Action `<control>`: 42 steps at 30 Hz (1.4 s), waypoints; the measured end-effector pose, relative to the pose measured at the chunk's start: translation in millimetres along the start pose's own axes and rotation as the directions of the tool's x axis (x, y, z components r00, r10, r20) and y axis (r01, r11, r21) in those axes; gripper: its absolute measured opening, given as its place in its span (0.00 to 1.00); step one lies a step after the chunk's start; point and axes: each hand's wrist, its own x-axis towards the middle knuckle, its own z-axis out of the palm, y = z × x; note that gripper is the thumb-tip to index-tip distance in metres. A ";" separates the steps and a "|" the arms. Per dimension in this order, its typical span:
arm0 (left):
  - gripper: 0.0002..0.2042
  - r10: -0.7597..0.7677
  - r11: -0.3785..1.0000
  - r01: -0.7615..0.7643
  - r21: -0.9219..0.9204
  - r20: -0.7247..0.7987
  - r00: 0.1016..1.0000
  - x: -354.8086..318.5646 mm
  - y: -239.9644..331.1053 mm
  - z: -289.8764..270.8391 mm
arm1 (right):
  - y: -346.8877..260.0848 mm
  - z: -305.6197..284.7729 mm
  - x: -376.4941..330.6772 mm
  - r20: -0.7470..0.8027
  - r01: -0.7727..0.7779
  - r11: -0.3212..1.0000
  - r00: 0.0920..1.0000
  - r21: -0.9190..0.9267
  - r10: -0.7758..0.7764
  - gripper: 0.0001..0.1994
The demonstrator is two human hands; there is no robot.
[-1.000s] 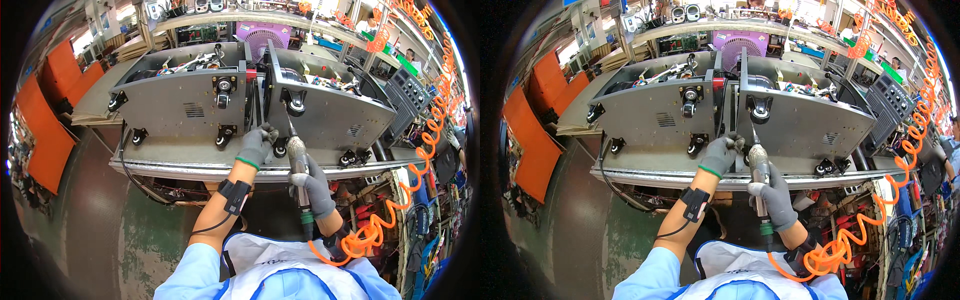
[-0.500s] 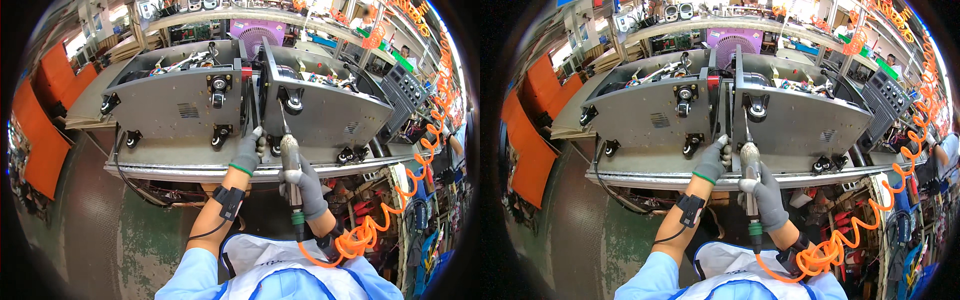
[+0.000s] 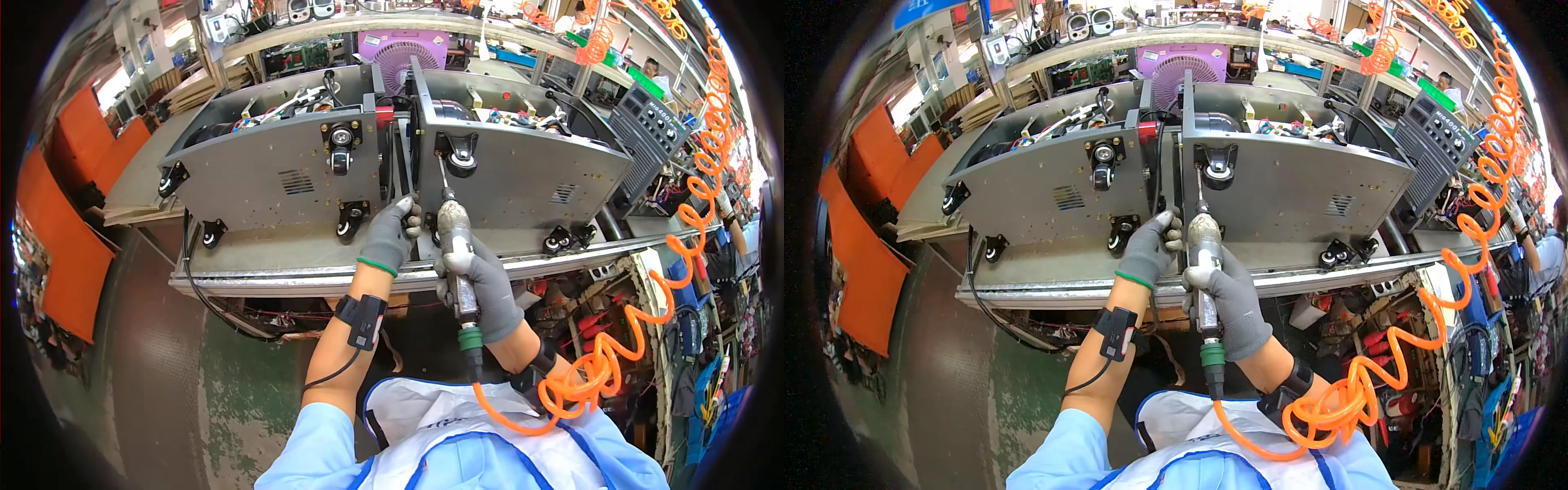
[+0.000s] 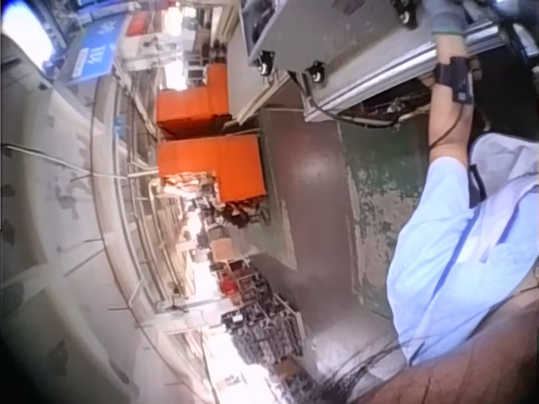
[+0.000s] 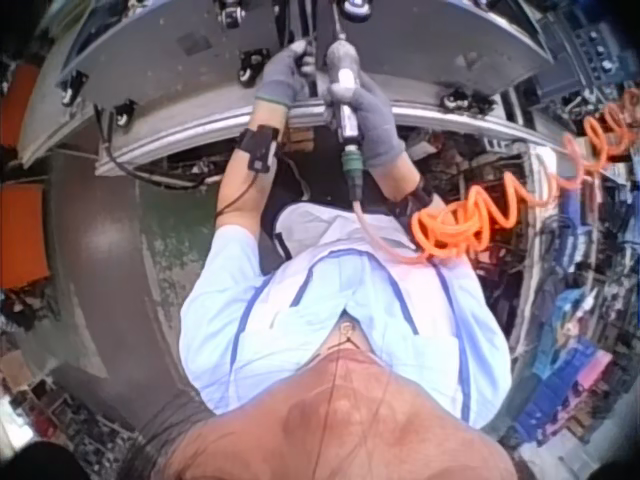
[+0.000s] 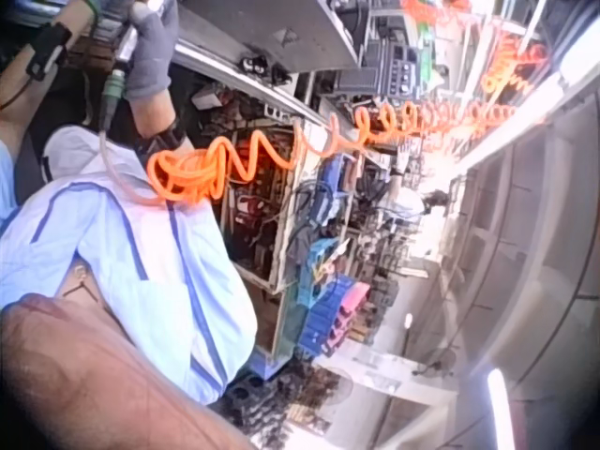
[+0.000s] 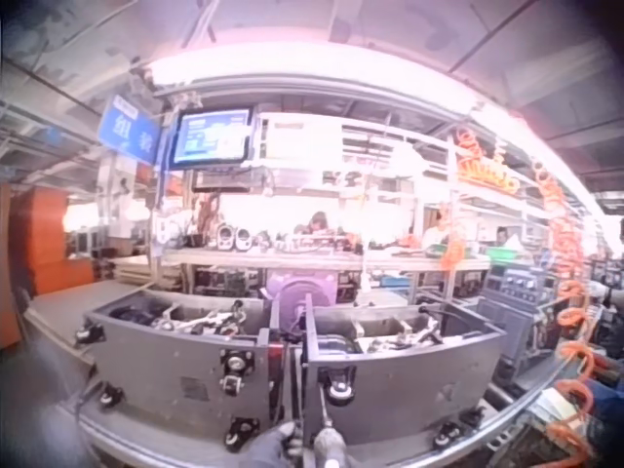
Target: The worker is assembling and testing an industrial welding machine on an assembly line, including attaching casters and wiring.
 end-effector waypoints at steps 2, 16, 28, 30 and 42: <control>0.07 -0.012 0.998 0.019 -0.064 0.112 0.994 2.6 2.7 0.0 | 0.1 -0.3 0.3 0.031 0.023 0.999 0.999 -0.028 -0.023 0.21; 0.09 -0.016 0.993 0.052 -0.103 0.321 0.947 0.1 28.1 29.4 | -27.3 -25.7 -36.1 0.103 -0.128 0.961 0.982 -0.244 0.157 0.34; 0.10 0.103 0.897 -0.221 0.384 0.304 0.947 -14.0 35.9 32.9 | -36.6 -37.7 -37.8 0.070 -0.180 0.905 0.972 -0.386 0.223 0.37; 0.10 0.133 0.818 -0.290 0.497 0.328 0.935 -12.2 38.5 28.7 | -30.6 -43.2 -31.5 0.186 0.112 0.791 0.983 -0.602 0.003 0.38; 0.09 0.097 0.842 -0.281 0.461 0.384 0.918 -15.2 47.6 34.5 | -31.1 -43.0 -30.0 0.150 -0.141 0.953 0.971 -0.269 0.186 0.38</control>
